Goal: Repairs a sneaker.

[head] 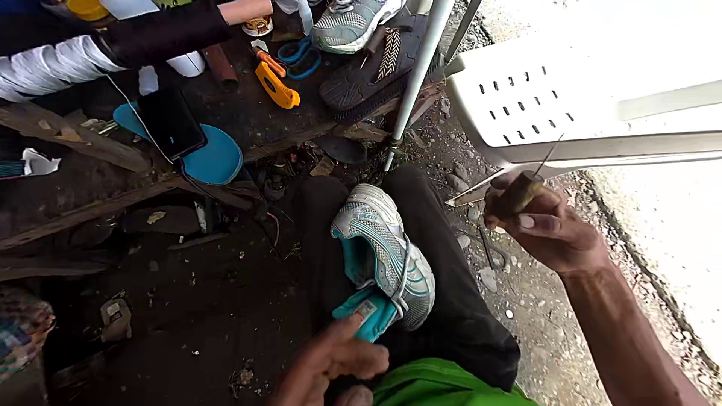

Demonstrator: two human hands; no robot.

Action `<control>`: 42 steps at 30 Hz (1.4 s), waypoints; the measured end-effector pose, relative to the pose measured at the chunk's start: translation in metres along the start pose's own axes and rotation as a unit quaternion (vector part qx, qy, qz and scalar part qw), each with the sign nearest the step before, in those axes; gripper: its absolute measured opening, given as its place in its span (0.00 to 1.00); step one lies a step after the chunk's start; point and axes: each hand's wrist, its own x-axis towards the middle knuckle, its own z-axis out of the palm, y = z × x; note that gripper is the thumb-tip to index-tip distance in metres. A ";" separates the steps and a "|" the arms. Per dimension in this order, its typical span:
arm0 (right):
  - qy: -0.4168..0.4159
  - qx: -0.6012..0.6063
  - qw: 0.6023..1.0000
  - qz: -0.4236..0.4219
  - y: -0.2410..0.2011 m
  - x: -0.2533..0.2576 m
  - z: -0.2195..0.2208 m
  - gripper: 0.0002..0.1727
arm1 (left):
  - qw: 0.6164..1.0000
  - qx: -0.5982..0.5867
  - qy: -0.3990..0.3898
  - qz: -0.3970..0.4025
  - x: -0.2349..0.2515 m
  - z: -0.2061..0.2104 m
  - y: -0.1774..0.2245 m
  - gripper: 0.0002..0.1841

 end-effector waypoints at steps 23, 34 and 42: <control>-0.026 -0.236 0.935 -0.263 -0.015 0.062 0.104 0.27 | 0.963 0.150 0.103 0.200 0.109 -0.039 0.035 0.19; 0.033 -0.240 0.933 -0.266 0.012 0.076 0.118 0.35 | 0.943 -0.132 0.180 0.248 0.139 -0.052 0.049 0.24; 0.046 -0.219 0.946 -0.235 0.042 0.047 0.123 0.32 | 0.966 -0.126 0.151 0.169 0.140 -0.021 -0.008 0.23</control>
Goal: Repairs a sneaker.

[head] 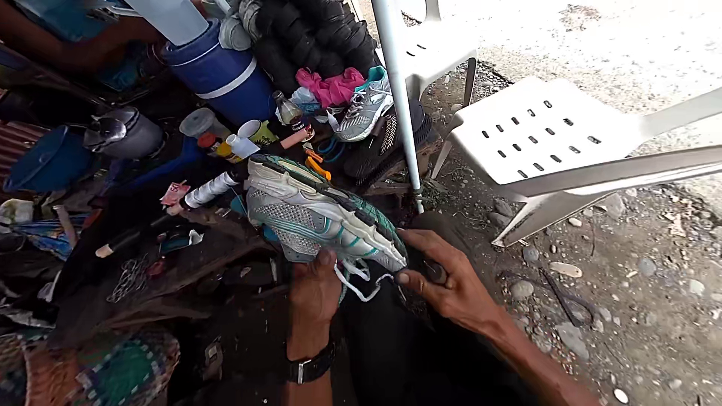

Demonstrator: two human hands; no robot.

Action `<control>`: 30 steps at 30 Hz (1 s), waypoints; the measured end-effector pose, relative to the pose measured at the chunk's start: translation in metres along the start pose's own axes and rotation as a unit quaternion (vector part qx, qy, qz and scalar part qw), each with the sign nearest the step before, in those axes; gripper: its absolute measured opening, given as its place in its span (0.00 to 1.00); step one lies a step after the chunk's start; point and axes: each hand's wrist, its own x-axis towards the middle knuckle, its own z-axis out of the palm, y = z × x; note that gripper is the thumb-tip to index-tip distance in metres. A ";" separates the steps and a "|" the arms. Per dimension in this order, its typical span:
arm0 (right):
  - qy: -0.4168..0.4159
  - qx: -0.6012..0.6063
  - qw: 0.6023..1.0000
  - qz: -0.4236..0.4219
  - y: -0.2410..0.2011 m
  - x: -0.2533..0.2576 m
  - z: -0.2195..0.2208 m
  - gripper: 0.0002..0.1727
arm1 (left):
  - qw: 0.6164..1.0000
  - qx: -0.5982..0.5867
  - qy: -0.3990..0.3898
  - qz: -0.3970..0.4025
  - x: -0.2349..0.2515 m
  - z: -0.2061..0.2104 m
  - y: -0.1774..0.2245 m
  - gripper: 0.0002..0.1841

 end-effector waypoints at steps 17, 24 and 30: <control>-0.036 0.502 0.839 0.205 0.000 -0.023 0.043 0.35 | 0.962 0.257 -0.048 0.084 -0.026 -0.002 0.054 0.21; -0.149 0.520 0.836 0.094 -0.029 0.018 0.045 0.09 | 0.898 0.381 -0.042 0.217 -0.009 0.002 0.098 0.22; -0.063 0.424 0.901 0.061 -0.006 -0.027 -0.074 0.11 | 0.953 0.279 -0.036 0.112 -0.011 -0.009 0.063 0.19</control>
